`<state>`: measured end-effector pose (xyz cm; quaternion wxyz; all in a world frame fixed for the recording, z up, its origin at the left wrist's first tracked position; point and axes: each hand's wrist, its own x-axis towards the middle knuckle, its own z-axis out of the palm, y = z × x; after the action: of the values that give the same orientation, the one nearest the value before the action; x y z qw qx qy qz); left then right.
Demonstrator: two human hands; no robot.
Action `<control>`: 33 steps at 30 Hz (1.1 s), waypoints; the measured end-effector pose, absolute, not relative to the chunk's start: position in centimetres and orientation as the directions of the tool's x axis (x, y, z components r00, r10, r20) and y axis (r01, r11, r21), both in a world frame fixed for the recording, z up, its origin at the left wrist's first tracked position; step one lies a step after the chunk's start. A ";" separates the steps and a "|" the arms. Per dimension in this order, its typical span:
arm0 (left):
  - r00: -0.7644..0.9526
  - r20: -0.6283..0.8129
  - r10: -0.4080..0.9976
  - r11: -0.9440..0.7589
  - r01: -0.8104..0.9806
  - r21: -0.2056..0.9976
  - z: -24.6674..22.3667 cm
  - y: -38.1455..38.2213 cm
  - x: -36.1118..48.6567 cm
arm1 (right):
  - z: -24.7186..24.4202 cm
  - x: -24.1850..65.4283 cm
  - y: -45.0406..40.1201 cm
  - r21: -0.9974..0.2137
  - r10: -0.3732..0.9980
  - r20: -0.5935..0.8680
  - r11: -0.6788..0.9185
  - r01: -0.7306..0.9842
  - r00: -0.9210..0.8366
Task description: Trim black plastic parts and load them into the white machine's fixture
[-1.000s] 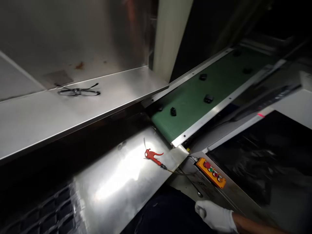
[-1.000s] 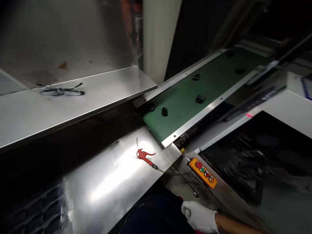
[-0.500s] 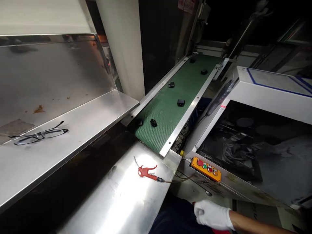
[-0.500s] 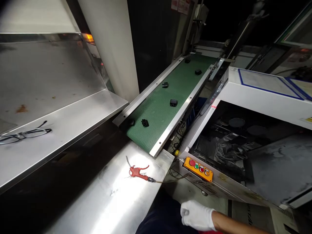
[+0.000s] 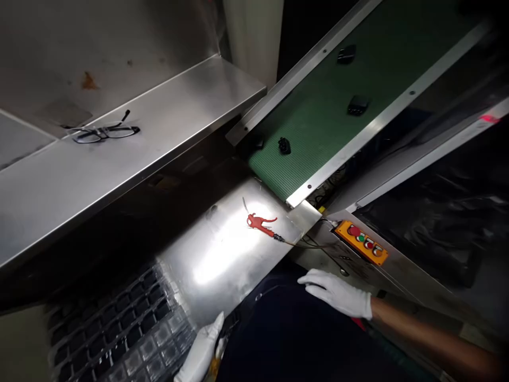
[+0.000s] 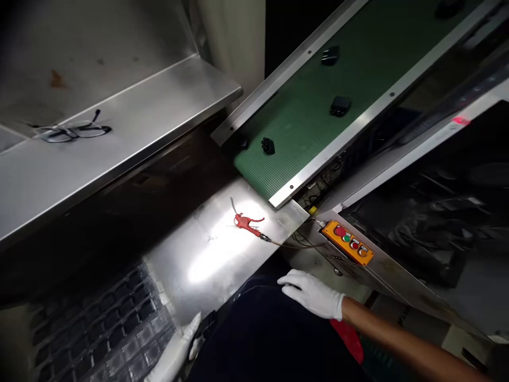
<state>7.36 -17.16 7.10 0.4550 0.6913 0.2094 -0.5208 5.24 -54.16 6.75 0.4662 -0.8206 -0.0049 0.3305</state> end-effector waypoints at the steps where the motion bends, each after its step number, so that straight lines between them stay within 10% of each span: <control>1: 0.369 -0.914 -0.170 -0.439 0.802 0.405 7.3 -17.1 7.7 | 6.8 5.7 -53.9 -0.766 0.327 -0.540 -0.572 -0.292 0.776; 15: 0.406 -0.773 -0.488 -0.430 0.658 0.618 10.5 -18.2 11.5 | 8.4 8.1 -54.0 -0.747 0.351 -0.593 -0.576 -0.332 0.724; 33: 0.595 -0.651 -0.472 -0.553 0.375 0.744 12.9 -22.1 10.9 | 12.6 11.4 -47.5 -0.776 0.531 -0.548 -0.611 -0.156 0.647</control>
<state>10.88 -22.07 12.89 0.4716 0.7584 -0.0319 -0.4488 11.39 -47.47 12.58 0.4254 -0.8014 -0.1169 0.4038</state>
